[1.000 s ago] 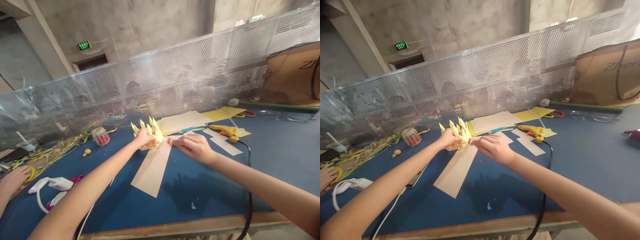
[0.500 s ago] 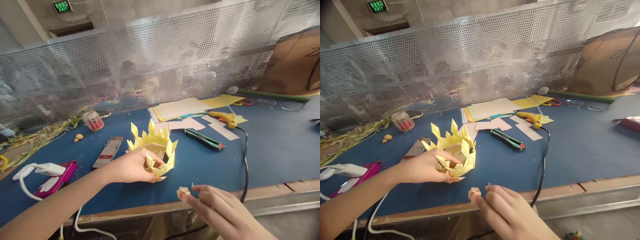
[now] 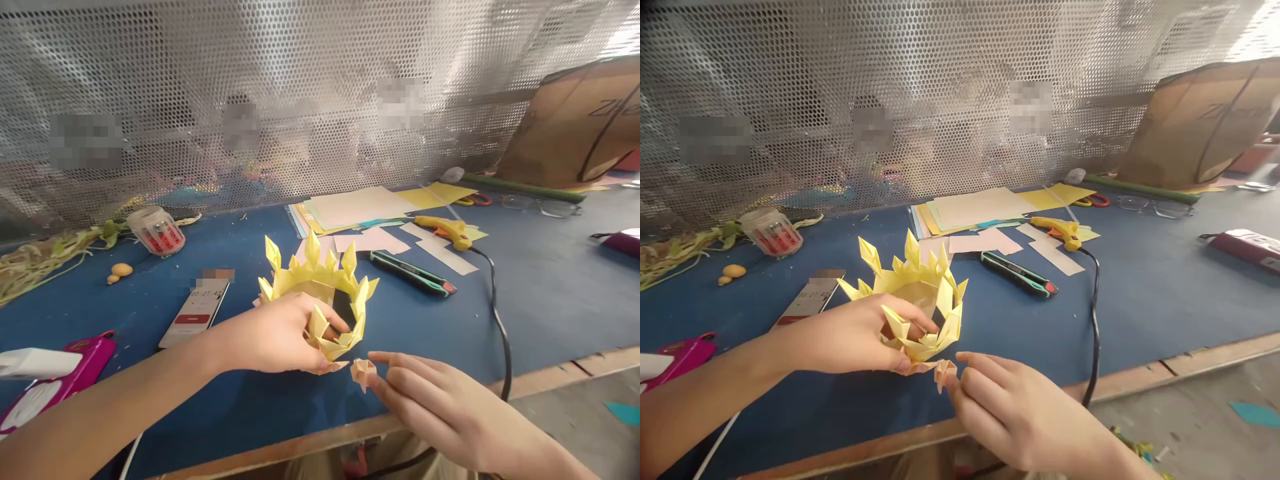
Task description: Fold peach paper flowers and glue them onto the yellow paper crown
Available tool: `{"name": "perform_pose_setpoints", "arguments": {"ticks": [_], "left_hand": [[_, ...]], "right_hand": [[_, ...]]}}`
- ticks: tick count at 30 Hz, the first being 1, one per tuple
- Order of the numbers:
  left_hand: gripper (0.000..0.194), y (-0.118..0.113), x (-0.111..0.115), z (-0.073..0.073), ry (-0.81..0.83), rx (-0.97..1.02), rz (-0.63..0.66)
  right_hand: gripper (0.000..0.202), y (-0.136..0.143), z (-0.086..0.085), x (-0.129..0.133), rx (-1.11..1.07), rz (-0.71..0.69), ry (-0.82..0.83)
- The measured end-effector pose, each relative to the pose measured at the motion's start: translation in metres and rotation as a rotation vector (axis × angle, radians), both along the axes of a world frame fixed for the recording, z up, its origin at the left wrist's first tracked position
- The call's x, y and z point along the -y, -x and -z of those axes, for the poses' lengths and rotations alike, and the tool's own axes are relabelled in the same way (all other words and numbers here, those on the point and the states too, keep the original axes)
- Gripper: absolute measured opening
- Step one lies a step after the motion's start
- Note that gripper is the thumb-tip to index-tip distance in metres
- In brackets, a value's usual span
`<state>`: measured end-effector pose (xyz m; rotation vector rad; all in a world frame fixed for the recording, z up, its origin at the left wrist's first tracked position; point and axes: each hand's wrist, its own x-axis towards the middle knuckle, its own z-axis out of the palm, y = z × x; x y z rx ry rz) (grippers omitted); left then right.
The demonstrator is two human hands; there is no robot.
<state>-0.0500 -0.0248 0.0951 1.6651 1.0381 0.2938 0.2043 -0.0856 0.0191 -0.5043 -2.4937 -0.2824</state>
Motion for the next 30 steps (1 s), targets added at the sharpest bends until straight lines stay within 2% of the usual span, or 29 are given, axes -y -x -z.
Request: {"name": "perform_pose_setpoints", "arguments": {"ticks": [4,12,19,25,30], "left_hand": [[0.036,0.005,0.002,0.009,0.003,-0.005,-0.019],[0.017,0.007,0.004,0.013,-0.068,-0.069,0.0],[0.02,0.01,0.007,0.017,-0.087,-0.082,-0.002],[0.023,0.011,0.008,0.02,-0.085,-0.108,0.014],[0.022,0.01,0.007,0.018,-0.103,-0.114,0.027]], "right_hand": [[0.04,0.003,-0.003,-0.008,0.051,-0.023,0.018],[0.049,0.01,-0.007,-0.017,0.088,-0.055,0.033],[0.055,0.013,-0.01,-0.013,0.11,-0.063,0.021],[0.046,0.016,-0.013,-0.014,0.13,-0.069,0.037],[0.047,0.018,-0.018,-0.012,0.158,-0.059,0.012]]}}
